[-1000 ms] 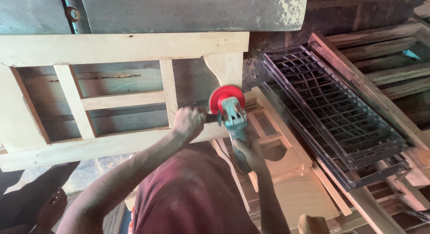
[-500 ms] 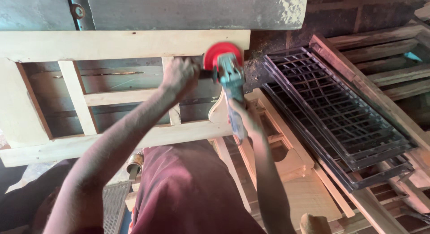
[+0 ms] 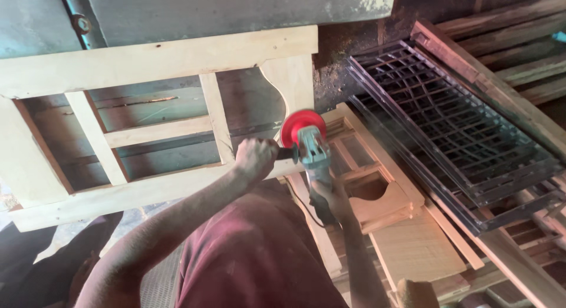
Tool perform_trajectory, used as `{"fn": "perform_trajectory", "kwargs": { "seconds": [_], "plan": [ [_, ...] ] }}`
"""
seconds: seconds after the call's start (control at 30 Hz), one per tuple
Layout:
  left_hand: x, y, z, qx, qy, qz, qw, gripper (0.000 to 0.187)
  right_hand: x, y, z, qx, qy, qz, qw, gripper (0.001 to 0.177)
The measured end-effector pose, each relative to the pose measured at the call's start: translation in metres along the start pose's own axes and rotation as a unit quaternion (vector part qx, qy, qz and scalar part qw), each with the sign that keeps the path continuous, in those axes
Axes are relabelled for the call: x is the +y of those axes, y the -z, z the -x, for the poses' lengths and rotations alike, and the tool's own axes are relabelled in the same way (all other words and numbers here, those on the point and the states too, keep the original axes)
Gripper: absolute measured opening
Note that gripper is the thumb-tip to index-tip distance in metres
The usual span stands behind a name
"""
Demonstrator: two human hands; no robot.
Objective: The person uses an angle grinder with a sanding disc to smooth the surface of a wooden frame. They move the tool along the edges and flat surfaces of the frame, which is resting on a workbench.
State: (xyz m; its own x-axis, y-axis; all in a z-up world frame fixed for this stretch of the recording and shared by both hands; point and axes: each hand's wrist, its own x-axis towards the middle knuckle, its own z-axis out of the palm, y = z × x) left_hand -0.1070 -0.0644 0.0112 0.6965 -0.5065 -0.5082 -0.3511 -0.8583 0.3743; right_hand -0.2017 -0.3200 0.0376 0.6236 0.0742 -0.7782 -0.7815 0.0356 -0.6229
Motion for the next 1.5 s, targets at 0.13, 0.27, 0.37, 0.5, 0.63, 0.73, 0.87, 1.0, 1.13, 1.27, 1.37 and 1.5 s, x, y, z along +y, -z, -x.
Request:
{"fn": "perform_trajectory", "kwargs": {
  "seconds": [0.13,0.27,0.37,0.5,0.63,0.73,0.87,1.0,1.13,1.27,1.37,1.5],
  "plan": [
    [0.008,-0.001,0.002,0.031,-0.018,-0.008,0.999,0.014,0.013,0.006,0.014,-0.018,-0.002,-0.015,1.0,0.036],
    [-0.011,0.019,-0.019,0.027,0.003,-0.056,0.998,0.015,-0.012,-0.005,-0.015,0.023,-0.005,-0.007,1.0,0.041],
    [-0.049,0.045,-0.048,0.041,0.018,-0.089,0.995,0.017,-0.048,-0.013,-0.05,-0.031,0.061,0.022,0.997,0.045],
    [-0.093,0.08,-0.091,0.146,0.005,-0.124,0.982,0.016,-0.094,-0.029,-0.094,-0.044,0.048,-0.014,0.998,0.045],
    [-0.094,0.075,-0.092,0.14,-0.002,-0.097,0.985,0.016,-0.102,-0.033,-0.087,-0.032,0.016,-0.003,0.999,0.047],
    [-0.066,0.051,-0.072,0.078,0.011,-0.072,0.994,0.019,-0.088,-0.028,-0.051,-0.064,0.04,0.001,0.997,0.047],
    [-0.015,0.004,-0.023,0.106,-0.016,-0.047,0.993,0.014,-0.048,-0.02,0.013,0.018,0.0,0.028,0.999,0.031],
    [0.022,-0.018,0.004,0.022,-0.039,-0.004,0.999,0.012,-0.014,-0.013,0.049,0.047,-0.068,-0.022,0.996,0.026],
    [0.022,-0.012,0.0,0.029,-0.036,0.014,0.999,0.013,-0.009,-0.008,0.047,0.024,-0.038,-0.056,0.997,0.027],
    [-0.008,0.022,-0.028,0.068,-0.008,-0.061,0.996,0.012,-0.032,-0.013,0.012,0.029,0.01,-0.042,0.999,0.028],
    [-0.031,0.051,-0.055,0.065,0.017,-0.049,0.997,0.012,-0.054,-0.016,-0.03,0.014,0.02,-0.007,1.0,0.038],
    [-0.058,0.074,-0.068,0.117,0.013,-0.053,0.992,0.01,-0.07,-0.026,-0.065,-0.003,0.007,-0.052,0.999,0.043]
  ]
}}
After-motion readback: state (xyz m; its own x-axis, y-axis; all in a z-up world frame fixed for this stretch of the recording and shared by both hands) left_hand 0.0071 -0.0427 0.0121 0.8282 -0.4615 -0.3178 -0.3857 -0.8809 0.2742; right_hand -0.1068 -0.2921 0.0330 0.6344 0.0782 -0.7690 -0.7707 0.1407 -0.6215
